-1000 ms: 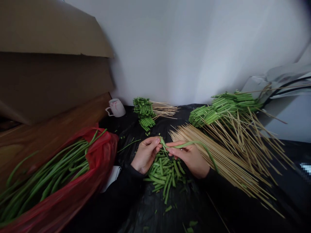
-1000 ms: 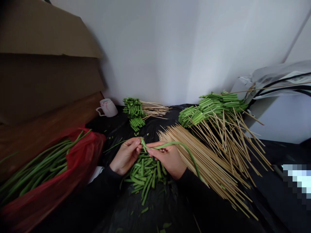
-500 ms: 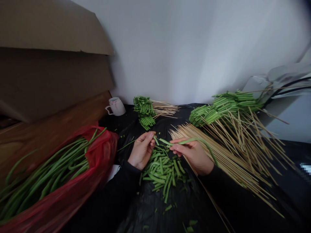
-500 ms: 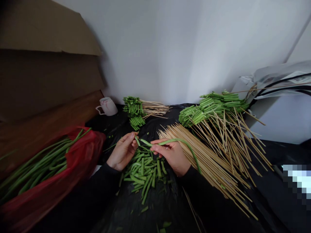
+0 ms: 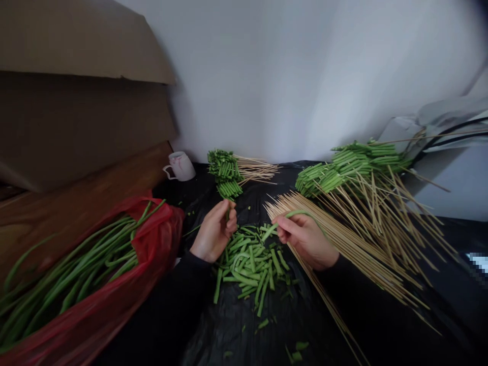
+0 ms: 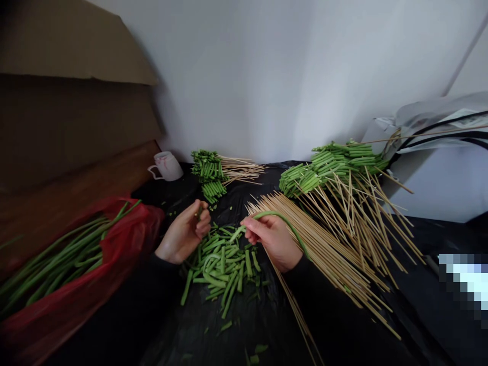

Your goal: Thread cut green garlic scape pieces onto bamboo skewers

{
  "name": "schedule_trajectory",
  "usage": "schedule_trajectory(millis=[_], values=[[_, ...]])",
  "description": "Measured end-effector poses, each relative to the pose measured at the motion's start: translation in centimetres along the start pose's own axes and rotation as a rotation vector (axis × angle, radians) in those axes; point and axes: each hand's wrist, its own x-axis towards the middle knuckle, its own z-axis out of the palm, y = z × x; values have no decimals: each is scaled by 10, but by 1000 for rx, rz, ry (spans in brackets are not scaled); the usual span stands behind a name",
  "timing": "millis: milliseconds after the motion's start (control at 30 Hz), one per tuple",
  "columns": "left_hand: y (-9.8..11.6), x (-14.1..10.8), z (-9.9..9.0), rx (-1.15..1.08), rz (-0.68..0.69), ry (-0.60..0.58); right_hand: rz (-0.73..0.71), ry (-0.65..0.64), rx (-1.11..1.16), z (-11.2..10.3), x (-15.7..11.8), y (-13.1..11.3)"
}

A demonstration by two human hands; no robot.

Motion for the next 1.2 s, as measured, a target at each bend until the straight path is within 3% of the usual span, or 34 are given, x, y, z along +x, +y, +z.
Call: schedule_trajectory(millis=[133,267,400,567,867,1000,1200], values=[[-9,-14,12,465,-61,-177,-16,-101,-36,3,-4,0],[-15,-21,16,581,-140,-330,-4,-120,-143,4,-6,0],[-16,-18,15,433,-114,-189,13,-87,-224,6,-7,-3],[-19,-15,16,338,-57,-13,76,-166,-344,14,-13,-5],[-27,-16,16,461,46,16,76,-148,-386,18,-14,0],[-26,-15,16,515,67,15,-36,-127,-480,18,-14,3],[-22,-16,14,663,83,-82,-454,93,-817,18,-15,10]])
